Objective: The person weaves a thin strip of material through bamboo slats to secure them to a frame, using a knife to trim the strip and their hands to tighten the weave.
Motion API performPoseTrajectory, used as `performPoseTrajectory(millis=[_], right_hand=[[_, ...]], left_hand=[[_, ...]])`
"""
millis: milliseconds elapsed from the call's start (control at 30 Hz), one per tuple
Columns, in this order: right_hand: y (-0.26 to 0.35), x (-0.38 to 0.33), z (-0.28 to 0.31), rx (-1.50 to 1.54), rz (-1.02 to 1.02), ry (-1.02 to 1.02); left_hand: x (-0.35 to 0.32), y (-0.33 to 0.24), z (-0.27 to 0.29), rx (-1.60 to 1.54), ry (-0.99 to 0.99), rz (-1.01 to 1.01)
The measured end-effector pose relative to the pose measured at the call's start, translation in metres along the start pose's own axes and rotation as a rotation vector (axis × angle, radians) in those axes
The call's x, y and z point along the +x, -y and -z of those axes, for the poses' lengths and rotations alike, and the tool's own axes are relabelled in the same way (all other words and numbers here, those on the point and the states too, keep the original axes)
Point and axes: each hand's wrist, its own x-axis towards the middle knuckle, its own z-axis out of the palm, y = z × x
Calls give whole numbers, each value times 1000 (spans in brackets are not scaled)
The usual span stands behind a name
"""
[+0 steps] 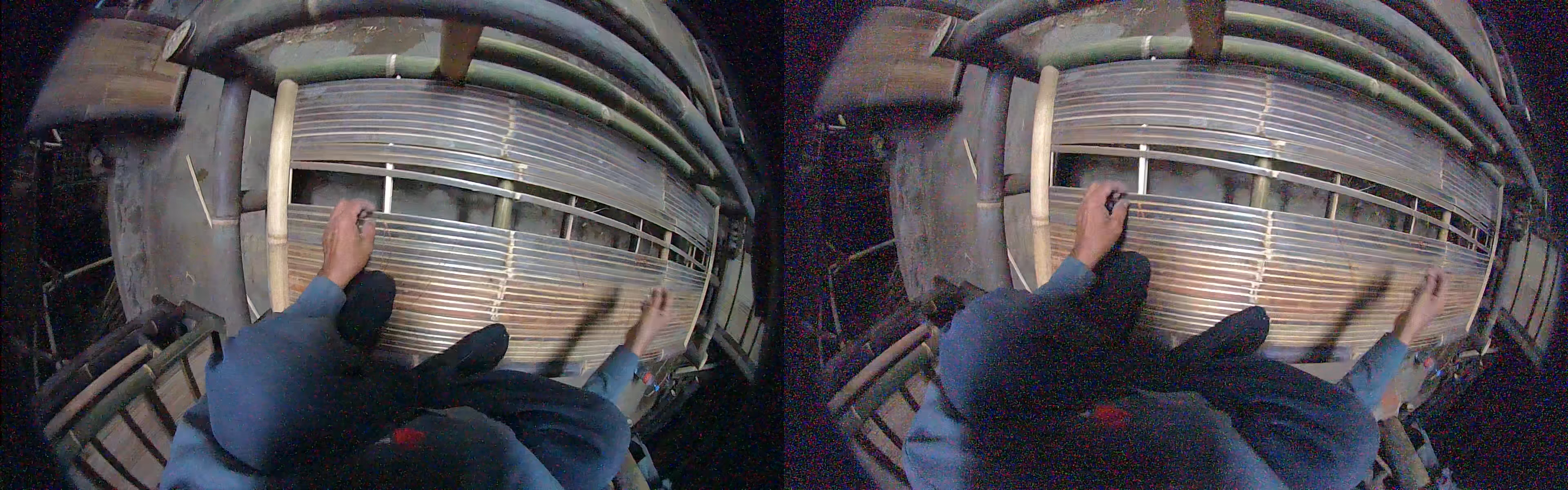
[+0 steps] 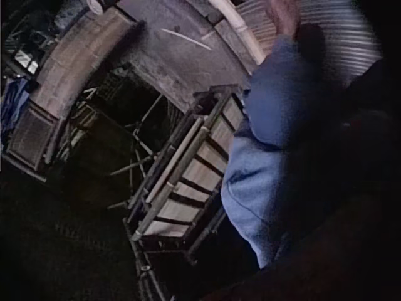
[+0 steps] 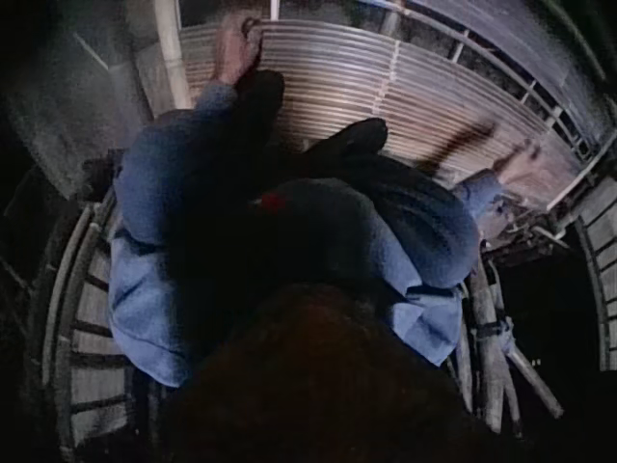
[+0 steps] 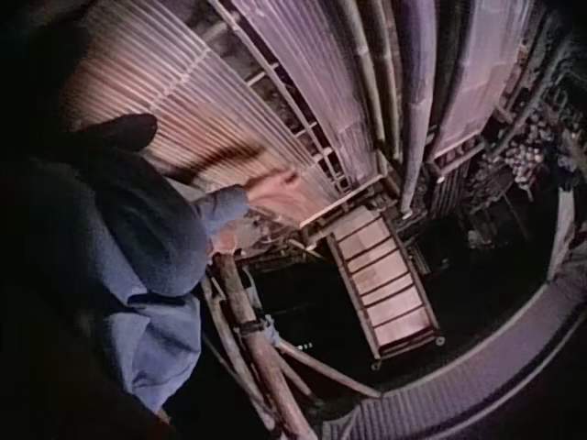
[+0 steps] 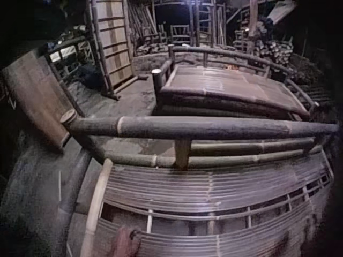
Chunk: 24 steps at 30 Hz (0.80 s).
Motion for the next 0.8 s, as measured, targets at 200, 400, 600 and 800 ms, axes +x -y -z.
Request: performPoseTrajectory(millis=[200, 400, 600, 800], right_hand=[[94, -203, -168, -131, 282, 905], [114, -298, -229, -190, 485, 1147], [112, -320, -260, -171, 403, 1018], [131, -352, -292, -378, 769, 829]], left_hand=[[18, 4, 5, 168, 370, -561], [39, 5, -7, 242, 579, -867], [49, 9, -11, -372, 393, -455], [12, 68, 29, 79, -12, -88]])
